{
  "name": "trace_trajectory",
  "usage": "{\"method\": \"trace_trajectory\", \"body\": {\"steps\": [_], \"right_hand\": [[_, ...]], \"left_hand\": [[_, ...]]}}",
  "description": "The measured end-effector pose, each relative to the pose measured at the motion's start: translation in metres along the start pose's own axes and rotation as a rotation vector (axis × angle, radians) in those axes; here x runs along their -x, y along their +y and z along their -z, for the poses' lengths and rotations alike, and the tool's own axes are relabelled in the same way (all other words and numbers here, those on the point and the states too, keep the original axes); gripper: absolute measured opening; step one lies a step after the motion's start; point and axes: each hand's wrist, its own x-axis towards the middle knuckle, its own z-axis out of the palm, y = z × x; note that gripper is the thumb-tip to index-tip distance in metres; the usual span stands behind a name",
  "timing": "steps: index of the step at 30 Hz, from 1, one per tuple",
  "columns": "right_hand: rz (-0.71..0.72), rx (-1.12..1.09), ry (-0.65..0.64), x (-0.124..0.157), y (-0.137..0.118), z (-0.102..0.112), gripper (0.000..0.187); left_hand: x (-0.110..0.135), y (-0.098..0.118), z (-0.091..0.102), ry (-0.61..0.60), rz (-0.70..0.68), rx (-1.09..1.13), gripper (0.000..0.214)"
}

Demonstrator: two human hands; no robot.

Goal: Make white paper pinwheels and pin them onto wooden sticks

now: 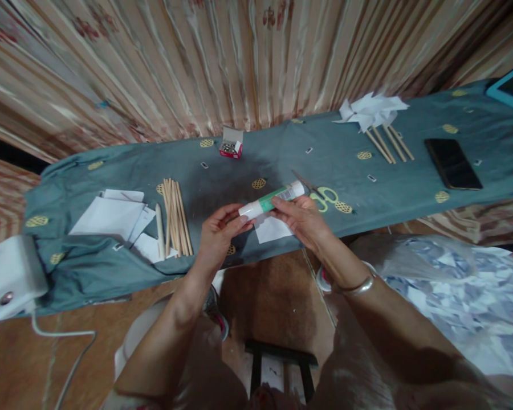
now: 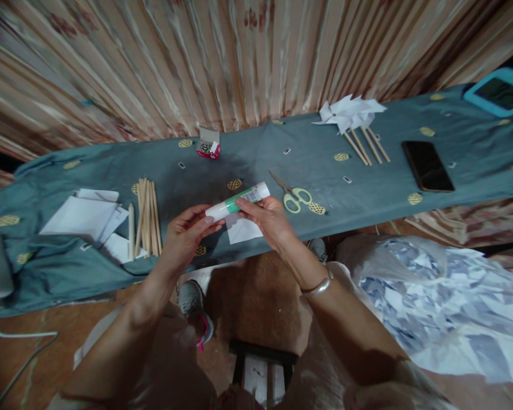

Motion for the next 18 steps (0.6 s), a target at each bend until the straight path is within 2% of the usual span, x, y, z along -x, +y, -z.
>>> {"method": "trace_trajectory", "body": {"steps": [7, 13, 18], "right_hand": [[-0.019, 0.047, 0.008, 0.0, 0.008, -0.005, 0.038], [-0.059, 0.065, -0.017, 0.001, 0.012, -0.007, 0.038], [-0.087, 0.062, -0.039, 0.003, 0.013, -0.014, 0.039]], "left_hand": [[0.003, 0.0, -0.001, 0.035, -0.077, -0.048, 0.038], [0.01, 0.004, 0.004, 0.03, -0.055, -0.059, 0.035], [0.012, 0.006, 0.009, 0.062, -0.042, -0.106, 0.042]]}}
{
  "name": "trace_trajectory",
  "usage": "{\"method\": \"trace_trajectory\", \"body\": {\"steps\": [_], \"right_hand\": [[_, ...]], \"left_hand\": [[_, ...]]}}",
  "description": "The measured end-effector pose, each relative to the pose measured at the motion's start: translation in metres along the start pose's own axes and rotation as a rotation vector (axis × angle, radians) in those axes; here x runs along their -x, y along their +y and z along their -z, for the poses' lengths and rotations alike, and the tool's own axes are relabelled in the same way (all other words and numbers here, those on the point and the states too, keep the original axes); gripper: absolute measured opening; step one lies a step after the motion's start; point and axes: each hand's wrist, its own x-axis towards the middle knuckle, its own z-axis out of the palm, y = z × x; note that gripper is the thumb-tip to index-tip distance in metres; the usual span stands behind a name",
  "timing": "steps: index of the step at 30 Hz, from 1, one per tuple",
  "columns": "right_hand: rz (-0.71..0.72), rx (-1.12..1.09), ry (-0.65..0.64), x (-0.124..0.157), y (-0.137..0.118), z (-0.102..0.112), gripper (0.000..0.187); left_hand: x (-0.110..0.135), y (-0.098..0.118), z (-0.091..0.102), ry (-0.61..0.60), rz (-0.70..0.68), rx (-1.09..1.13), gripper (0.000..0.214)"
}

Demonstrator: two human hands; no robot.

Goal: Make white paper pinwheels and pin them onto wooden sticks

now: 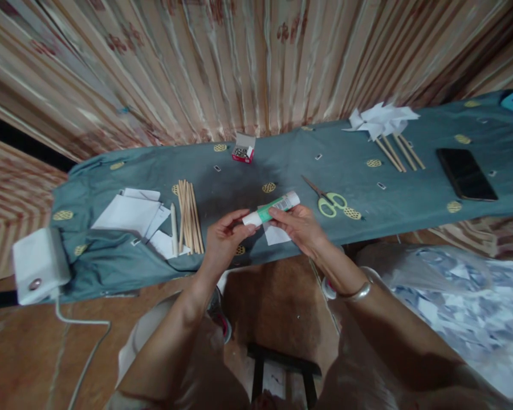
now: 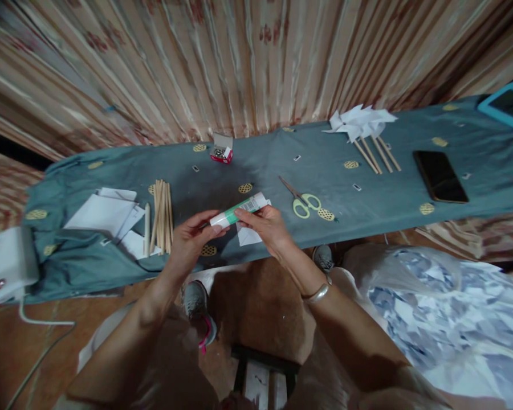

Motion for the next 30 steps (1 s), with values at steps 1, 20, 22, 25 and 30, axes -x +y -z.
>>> {"method": "trace_trajectory", "body": {"steps": [1, 20, 22, 25, 30], "right_hand": [[0.001, 0.008, -0.01, 0.0, 0.001, -0.002, 0.039], [0.357, 0.479, 0.088, 0.0, -0.004, 0.035, 0.037], [0.464, 0.719, 0.112, 0.009, -0.009, 0.05, 0.025], [0.596, 1.086, 0.07, 0.023, -0.014, 0.063, 0.019], [0.727, 1.37, -0.067, 0.037, -0.01, 0.074, 0.031]], "left_hand": [[0.0, 0.0, 0.002, 0.01, -0.002, -0.028, 0.043], [-0.026, -0.004, 0.036, 0.251, -0.293, -0.562, 0.032], [-0.029, -0.002, 0.042, 0.251, -0.364, -0.75, 0.028], [-0.027, 0.002, 0.045, 0.227, -0.513, -0.971, 0.03], [-0.002, -0.002, 0.022, 0.004, -0.802, -1.083, 0.041]]}}
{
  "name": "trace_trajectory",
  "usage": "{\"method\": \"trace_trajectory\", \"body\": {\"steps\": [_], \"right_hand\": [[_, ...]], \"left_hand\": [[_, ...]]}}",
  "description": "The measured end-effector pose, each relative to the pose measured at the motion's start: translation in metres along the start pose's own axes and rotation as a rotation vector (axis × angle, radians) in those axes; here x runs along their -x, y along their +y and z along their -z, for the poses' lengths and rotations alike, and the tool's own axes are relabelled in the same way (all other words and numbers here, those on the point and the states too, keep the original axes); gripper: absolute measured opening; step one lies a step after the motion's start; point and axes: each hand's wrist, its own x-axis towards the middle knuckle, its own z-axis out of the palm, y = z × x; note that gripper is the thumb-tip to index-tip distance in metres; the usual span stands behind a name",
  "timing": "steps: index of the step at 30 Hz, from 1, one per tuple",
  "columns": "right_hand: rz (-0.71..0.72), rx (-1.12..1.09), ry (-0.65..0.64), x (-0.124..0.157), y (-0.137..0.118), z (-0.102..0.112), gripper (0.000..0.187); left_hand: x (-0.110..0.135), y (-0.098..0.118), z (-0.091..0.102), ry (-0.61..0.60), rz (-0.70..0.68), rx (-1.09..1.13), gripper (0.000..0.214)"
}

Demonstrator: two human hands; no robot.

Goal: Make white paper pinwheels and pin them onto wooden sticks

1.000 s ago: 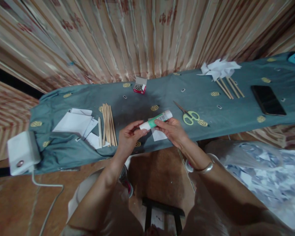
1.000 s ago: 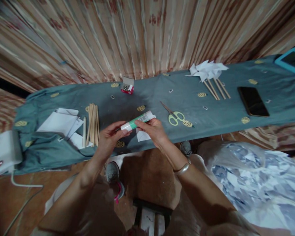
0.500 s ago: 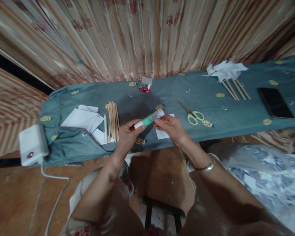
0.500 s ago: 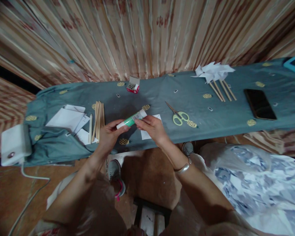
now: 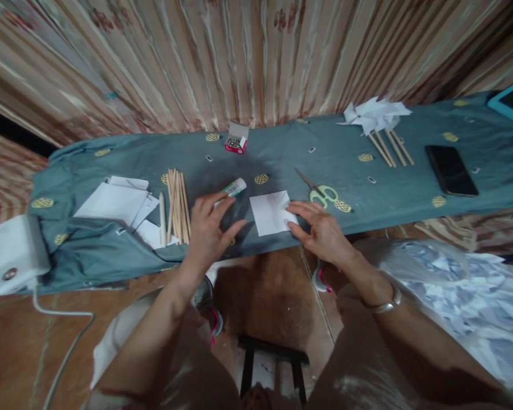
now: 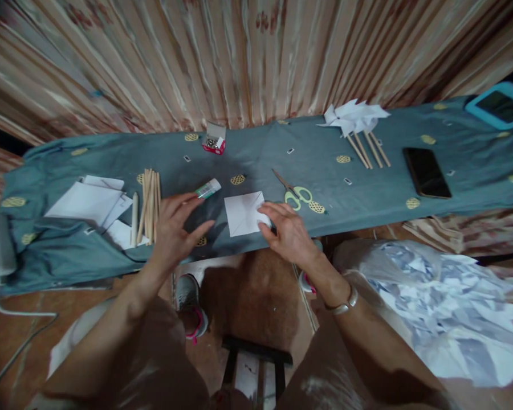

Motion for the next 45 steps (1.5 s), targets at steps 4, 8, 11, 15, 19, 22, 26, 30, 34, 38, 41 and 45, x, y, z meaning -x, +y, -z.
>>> {"method": "trace_trajectory", "body": {"steps": [4, 8, 11, 15, 19, 22, 26, 30, 34, 38, 41, 45], "right_hand": [[0.038, 0.034, -0.032, 0.008, 0.003, -0.005, 0.04], [0.041, 0.004, -0.036, 0.01, 0.001, -0.009, 0.038], [0.045, 0.001, -0.035, 0.009, -0.001, -0.008, 0.038], [0.058, 0.001, -0.051, 0.01, 0.0, -0.007, 0.038], [0.056, -0.009, -0.06, 0.011, 0.0, -0.006, 0.039], [0.032, -0.05, -0.068, 0.011, 0.0, -0.004, 0.039], [-0.041, -0.197, -0.074, 0.01, 0.002, -0.001, 0.033], [-0.115, -0.381, -0.098, 0.011, 0.002, -0.001, 0.021], [-0.16, -0.457, -0.123, 0.01, 0.0, -0.004, 0.009], [-0.167, -0.484, -0.111, 0.006, -0.001, -0.007, 0.004], [-0.155, -0.438, -0.077, 0.005, -0.003, -0.01, 0.005], [-0.154, -0.342, -0.046, 0.005, -0.006, -0.014, 0.005]], "left_hand": [[0.01, 0.028, -0.022, -0.203, -0.208, 0.047, 0.031], [0.009, 0.037, -0.041, -0.268, -0.241, -0.001, 0.027], [0.006, 0.036, -0.046, -0.263, -0.255, -0.019, 0.024], [0.006, 0.036, -0.046, -0.25, -0.29, -0.044, 0.021], [0.006, 0.038, -0.045, -0.236, -0.343, -0.102, 0.017], [0.005, 0.039, -0.044, -0.193, -0.39, -0.12, 0.017], [0.008, 0.04, -0.039, -0.187, -0.373, -0.056, 0.015], [0.016, 0.041, -0.032, -0.192, -0.363, -0.013, 0.012], [0.02, 0.041, -0.03, -0.202, -0.375, -0.018, 0.011], [0.02, 0.041, -0.03, -0.21, -0.382, -0.019, 0.011], [0.019, 0.042, -0.031, -0.211, -0.381, -0.021, 0.011], [0.02, 0.042, -0.032, -0.22, -0.371, -0.014, 0.012]]}}
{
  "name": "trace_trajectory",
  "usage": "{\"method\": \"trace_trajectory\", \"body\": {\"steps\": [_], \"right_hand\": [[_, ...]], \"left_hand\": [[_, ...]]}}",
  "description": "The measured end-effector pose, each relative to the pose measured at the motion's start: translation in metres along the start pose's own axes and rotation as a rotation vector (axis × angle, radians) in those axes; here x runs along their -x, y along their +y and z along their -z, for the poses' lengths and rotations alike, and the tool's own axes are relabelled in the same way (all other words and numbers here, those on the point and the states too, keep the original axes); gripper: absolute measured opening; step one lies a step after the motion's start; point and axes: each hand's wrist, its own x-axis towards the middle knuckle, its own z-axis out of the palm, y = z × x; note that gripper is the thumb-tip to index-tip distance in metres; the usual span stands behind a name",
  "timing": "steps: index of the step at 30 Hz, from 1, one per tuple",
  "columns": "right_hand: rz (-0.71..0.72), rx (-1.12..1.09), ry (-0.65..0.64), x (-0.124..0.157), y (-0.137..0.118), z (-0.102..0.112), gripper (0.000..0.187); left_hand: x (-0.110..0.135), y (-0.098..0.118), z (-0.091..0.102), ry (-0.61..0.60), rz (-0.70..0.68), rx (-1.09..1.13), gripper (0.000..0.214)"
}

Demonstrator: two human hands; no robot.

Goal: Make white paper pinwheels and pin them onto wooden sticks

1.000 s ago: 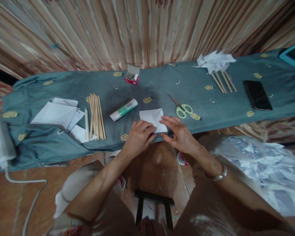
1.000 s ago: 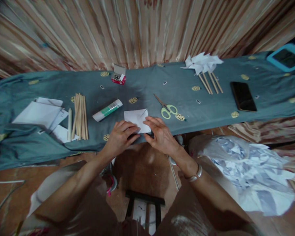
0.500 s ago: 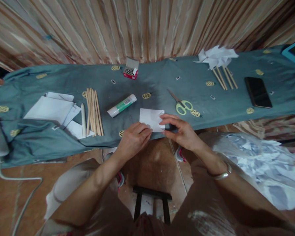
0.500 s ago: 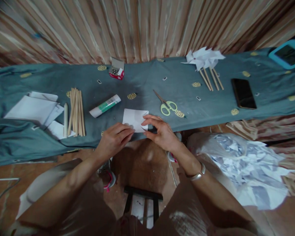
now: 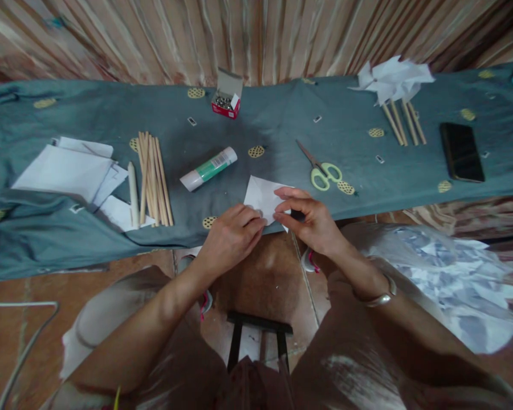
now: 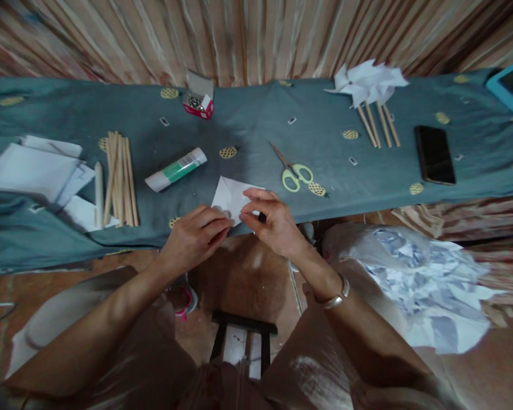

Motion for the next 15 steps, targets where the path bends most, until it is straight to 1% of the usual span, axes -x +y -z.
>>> {"method": "trace_trajectory", "body": {"steps": [6, 11, 15], "right_hand": [[-0.014, 0.077, 0.039, -0.0004, -0.002, -0.0045, 0.006], [-0.019, 0.09, 0.068, -0.0017, -0.0039, -0.0069, 0.007], [-0.028, 0.103, 0.081, -0.0027, -0.0048, -0.0082, 0.007]], "left_hand": [[0.0004, 0.0026, -0.001, -0.008, 0.039, 0.013, 0.012], [0.0011, 0.0022, -0.0022, -0.015, 0.015, 0.01, 0.017], [0.0015, 0.001, -0.0029, -0.006, 0.008, 0.027, 0.017]]}}
